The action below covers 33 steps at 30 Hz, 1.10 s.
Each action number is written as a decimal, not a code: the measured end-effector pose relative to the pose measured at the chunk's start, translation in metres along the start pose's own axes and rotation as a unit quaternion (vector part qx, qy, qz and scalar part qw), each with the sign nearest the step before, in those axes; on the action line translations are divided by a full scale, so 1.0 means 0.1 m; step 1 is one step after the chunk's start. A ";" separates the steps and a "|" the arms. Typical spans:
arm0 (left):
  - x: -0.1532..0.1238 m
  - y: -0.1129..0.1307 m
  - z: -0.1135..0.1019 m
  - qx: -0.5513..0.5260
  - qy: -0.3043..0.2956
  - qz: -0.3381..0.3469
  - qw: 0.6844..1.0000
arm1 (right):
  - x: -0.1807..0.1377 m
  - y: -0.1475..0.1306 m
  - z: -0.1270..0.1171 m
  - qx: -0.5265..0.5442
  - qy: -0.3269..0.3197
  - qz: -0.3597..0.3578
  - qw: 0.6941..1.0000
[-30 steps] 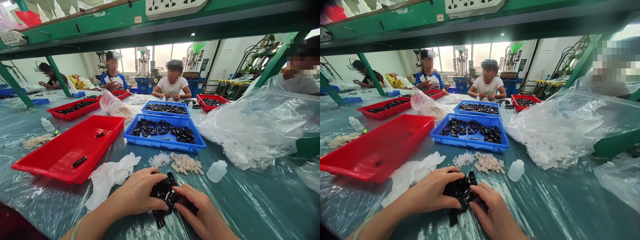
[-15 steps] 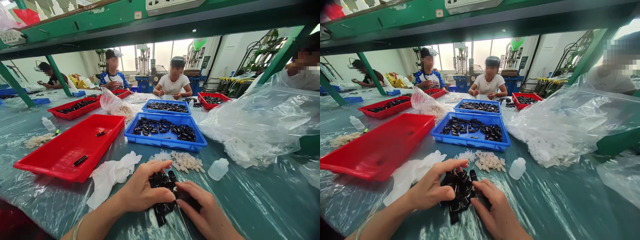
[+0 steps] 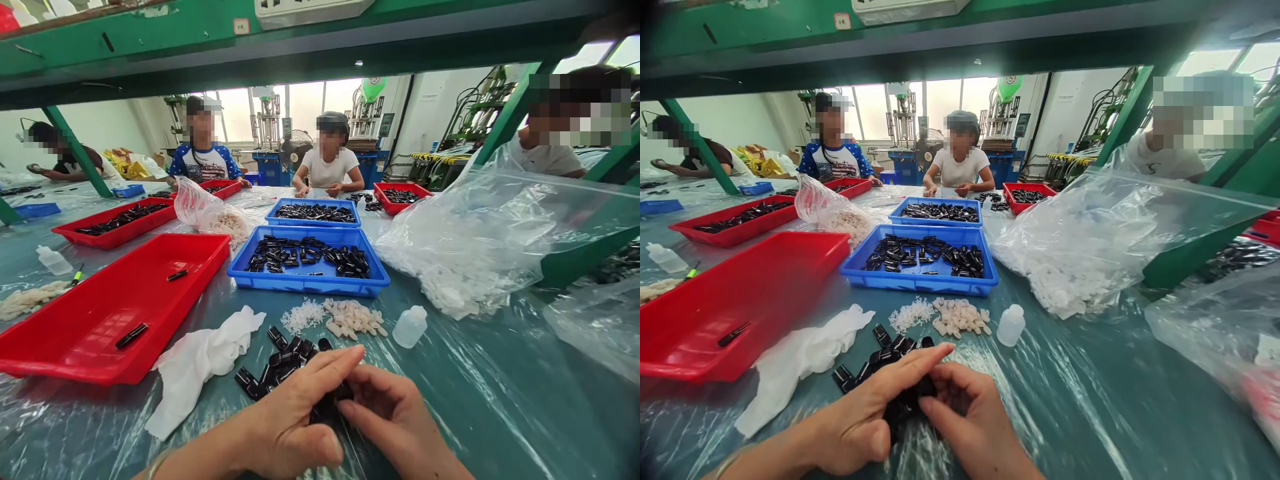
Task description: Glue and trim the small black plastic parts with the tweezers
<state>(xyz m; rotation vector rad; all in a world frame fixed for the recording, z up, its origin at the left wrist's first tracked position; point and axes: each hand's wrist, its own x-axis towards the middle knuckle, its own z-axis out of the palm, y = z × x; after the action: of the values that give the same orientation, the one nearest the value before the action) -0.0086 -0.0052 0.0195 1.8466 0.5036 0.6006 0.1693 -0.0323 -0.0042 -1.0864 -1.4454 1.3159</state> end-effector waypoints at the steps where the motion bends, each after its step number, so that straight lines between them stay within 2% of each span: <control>1: -0.01 0.00 -0.01 -0.006 0.018 -0.005 1.000 | 0.00 0.01 -0.01 0.016 0.005 0.001 1.000; 7: 0.01 -0.06 0.00 -0.070 0.176 -0.050 0.981 | 0.02 0.02 -0.06 0.089 0.051 0.020 0.994; 9: 0.05 -0.07 0.01 -0.064 0.207 -0.074 0.973 | 0.02 0.02 -0.05 0.117 0.064 0.028 0.991; 13: 0.12 -0.05 0.04 -0.034 0.183 -0.079 0.979 | 0.03 0.04 -0.02 0.141 0.070 0.050 0.986; 16: 0.14 -0.05 0.05 -0.055 0.175 -0.084 0.979 | 0.01 0.06 0.00 0.146 0.056 0.047 0.987; 23: 0.15 -0.12 0.04 -0.134 0.166 -0.180 0.960 | -0.03 0.04 0.03 0.122 0.027 0.047 0.991; 33: 0.14 -0.08 0.03 -0.153 0.152 -0.190 0.958 | -0.05 0.03 0.05 0.106 0.010 0.038 0.994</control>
<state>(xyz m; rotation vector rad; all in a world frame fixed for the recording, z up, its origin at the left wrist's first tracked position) 0.0039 0.0034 0.0130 1.3232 0.8942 0.6593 0.1662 -0.0377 -0.0077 -1.0188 -1.2285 1.4730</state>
